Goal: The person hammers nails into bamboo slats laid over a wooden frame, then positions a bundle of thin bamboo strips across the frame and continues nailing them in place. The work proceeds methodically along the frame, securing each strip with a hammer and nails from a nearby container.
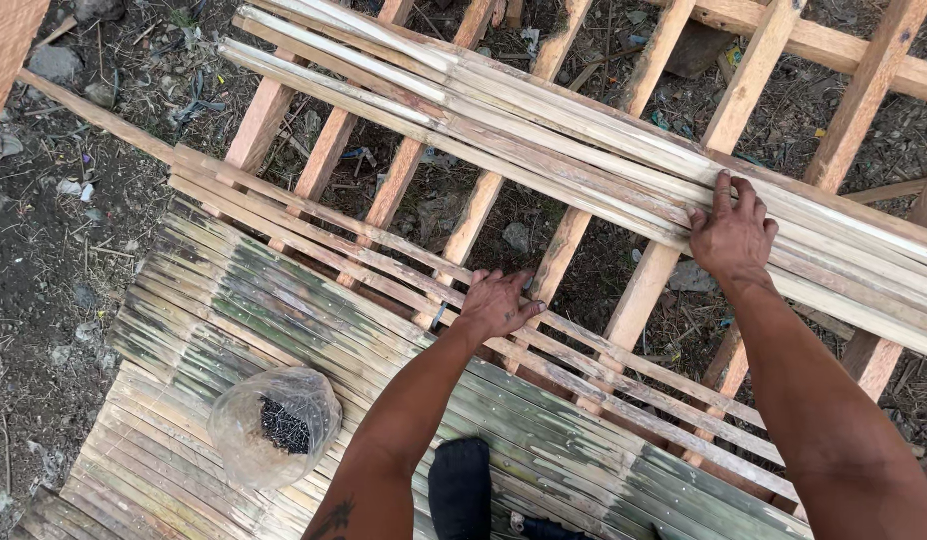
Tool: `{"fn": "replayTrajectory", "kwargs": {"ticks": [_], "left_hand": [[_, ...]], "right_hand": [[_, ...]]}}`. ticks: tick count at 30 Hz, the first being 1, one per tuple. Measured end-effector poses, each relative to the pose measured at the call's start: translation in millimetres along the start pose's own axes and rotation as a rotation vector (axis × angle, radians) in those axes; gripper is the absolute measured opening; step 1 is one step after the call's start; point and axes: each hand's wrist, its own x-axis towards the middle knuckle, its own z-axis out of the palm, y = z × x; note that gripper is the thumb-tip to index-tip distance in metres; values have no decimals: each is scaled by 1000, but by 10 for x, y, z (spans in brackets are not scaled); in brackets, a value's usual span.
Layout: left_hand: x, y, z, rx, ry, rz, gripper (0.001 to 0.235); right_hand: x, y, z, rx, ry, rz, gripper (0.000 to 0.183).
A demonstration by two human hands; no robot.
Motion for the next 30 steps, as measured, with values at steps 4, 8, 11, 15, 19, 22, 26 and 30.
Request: {"fn": "replayTrajectory", "kwargs": {"ticks": [4,8,11,15,19,22,26,30], "left_hand": [[5,-23,80,36,-29,8,85],[40,-45,79,68,-23,38,86],[51,-40,86,58,-51,20,88],[34,-59,122,45,-58,22,88],[66,-58,108,42,-89,14,89],[56,-73,126,29,-103,7,90],[64,-91,136,42,-97,33,91],[-10,-172,175,21,-50,77,86]], "right_hand": [[52,7,-52,-40,4,62,48],[108,-13,-125,-58,-57,28,37],[90,11,-70,-66,-101,40,32],[71,101,54,39,-88,142,42],[131,51,-20,-103,-50,-40,38],[113,-121,-313,-136,-104,-34,40],[-155,-312,-973,-267,-285,-86,46],[-584,-487,-1136,-206,-361,-212,58]]}}
